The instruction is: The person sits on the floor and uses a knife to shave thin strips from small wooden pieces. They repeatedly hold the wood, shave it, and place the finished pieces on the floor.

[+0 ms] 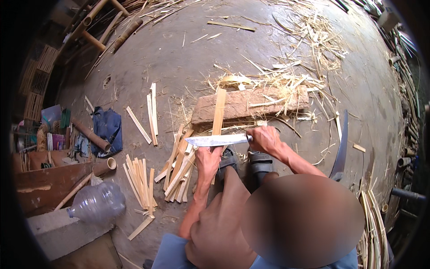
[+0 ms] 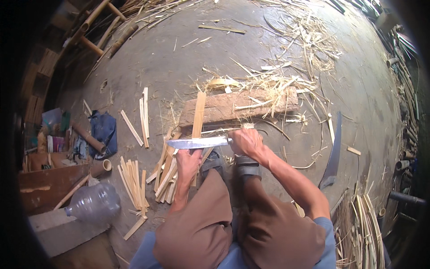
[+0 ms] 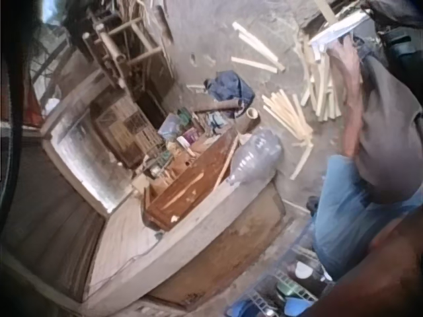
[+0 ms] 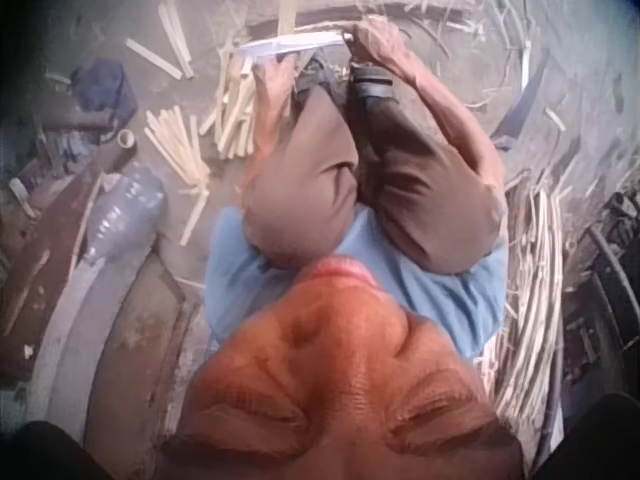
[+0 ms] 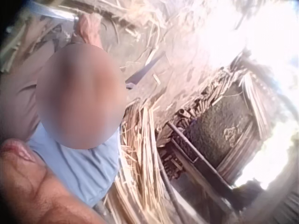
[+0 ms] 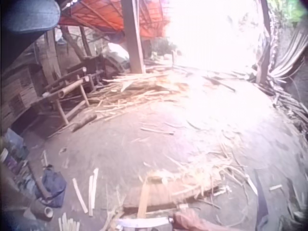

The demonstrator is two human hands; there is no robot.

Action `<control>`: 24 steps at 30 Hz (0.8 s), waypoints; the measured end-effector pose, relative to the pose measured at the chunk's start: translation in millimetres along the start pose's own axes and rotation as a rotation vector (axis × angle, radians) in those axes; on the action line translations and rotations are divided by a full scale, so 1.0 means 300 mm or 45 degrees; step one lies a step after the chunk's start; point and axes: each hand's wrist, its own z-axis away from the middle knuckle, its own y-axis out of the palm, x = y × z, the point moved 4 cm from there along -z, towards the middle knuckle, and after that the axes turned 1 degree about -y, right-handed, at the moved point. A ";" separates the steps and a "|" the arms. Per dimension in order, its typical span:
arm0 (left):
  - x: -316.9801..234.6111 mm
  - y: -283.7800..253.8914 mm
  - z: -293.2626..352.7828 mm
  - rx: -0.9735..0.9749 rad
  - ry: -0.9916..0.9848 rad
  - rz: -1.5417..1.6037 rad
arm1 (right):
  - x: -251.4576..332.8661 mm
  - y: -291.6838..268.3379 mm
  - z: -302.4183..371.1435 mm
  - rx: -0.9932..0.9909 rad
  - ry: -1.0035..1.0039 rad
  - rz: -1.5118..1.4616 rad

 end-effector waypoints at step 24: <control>-0.108 0.042 -0.180 0.007 0.565 0.342 | -0.429 -0.057 0.061 -0.420 0.676 -0.627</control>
